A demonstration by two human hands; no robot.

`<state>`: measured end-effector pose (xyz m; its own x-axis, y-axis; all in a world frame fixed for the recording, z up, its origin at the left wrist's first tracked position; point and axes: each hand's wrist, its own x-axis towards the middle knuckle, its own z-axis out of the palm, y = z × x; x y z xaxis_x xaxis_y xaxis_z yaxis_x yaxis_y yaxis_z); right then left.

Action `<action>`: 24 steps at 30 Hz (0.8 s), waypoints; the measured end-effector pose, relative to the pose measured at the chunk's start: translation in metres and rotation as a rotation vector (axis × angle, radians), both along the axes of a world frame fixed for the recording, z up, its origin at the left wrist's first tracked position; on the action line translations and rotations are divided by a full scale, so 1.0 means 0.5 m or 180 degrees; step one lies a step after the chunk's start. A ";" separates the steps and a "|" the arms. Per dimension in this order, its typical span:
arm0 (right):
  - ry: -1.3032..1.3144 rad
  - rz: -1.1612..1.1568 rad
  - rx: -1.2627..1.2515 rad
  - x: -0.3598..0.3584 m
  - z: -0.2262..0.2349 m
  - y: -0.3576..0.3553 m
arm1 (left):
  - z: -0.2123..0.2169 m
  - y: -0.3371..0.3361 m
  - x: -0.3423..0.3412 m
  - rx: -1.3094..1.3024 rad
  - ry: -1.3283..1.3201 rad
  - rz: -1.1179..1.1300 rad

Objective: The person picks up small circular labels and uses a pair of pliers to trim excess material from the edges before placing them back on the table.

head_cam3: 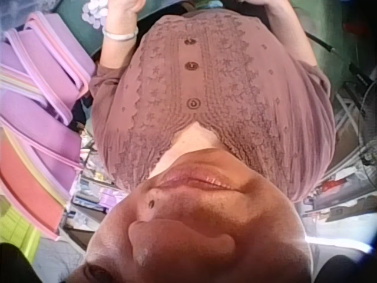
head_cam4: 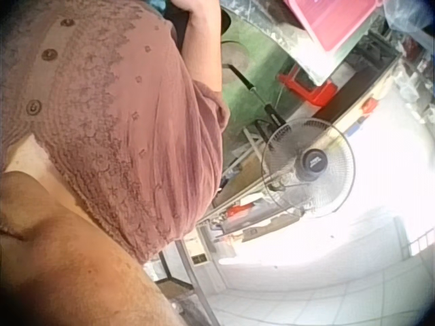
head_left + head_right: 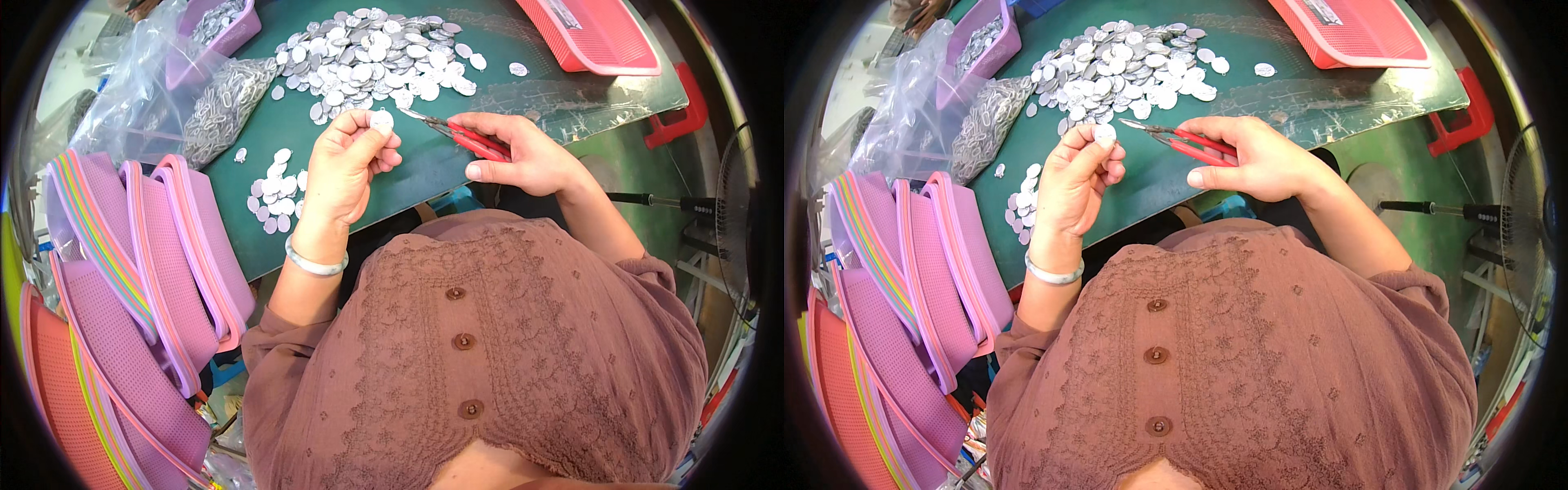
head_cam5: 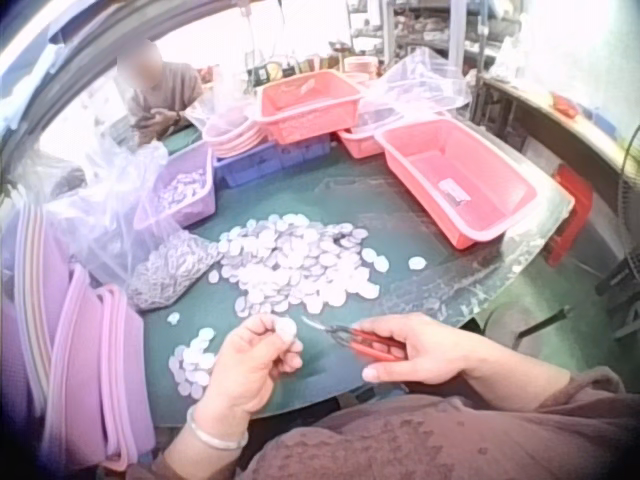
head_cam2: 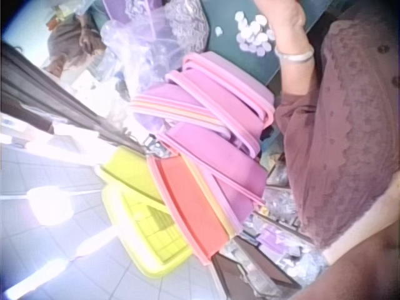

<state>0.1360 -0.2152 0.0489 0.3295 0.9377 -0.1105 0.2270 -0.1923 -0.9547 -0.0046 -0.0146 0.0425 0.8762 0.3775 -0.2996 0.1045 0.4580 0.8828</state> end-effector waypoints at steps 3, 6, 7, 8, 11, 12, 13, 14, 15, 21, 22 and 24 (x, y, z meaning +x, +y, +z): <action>-0.0164 0.0003 0.0029 -0.003 0.003 0.005 | 0.000 -0.005 -0.002 0.0119 -0.0046 0.0053; -0.0206 0.0025 0.0083 -0.006 0.001 0.009 | 0.002 -0.010 -0.002 0.0226 -0.0043 0.0116; -0.0202 0.0025 0.0065 -0.006 0.004 0.010 | 0.004 -0.012 -0.002 0.0258 -0.0034 0.0138; -0.0199 0.0026 0.0046 -0.007 0.007 0.010 | 0.006 -0.014 -0.003 0.0283 -0.0028 0.0143; -0.0208 0.0020 0.0066 -0.008 0.004 0.010 | 0.010 -0.019 -0.004 0.0341 -0.0024 0.0150; -0.0216 0.0016 0.0084 -0.008 0.002 0.010 | 0.010 -0.019 -0.004 0.0341 -0.0033 0.0147; -0.0224 0.0022 0.0079 -0.008 0.002 0.010 | 0.010 -0.019 -0.003 0.0341 -0.0043 0.0145; -0.0233 0.0028 0.0073 -0.008 0.001 0.011 | 0.009 -0.018 -0.003 0.0337 -0.0049 0.0151; -0.0240 0.0033 0.0067 -0.008 0.001 0.011 | 0.008 -0.018 -0.003 0.0332 -0.0055 0.0156; -0.0252 0.0065 0.0015 -0.010 -0.005 0.012 | 0.007 -0.019 -0.006 0.0271 -0.0044 0.0176; -0.0260 0.0067 -0.0001 -0.010 -0.003 0.012 | 0.008 -0.019 -0.007 0.0262 -0.0030 0.0192; -0.0275 0.0072 -0.0032 -0.012 0.004 0.013 | 0.004 -0.018 -0.007 0.0217 -0.0068 0.0182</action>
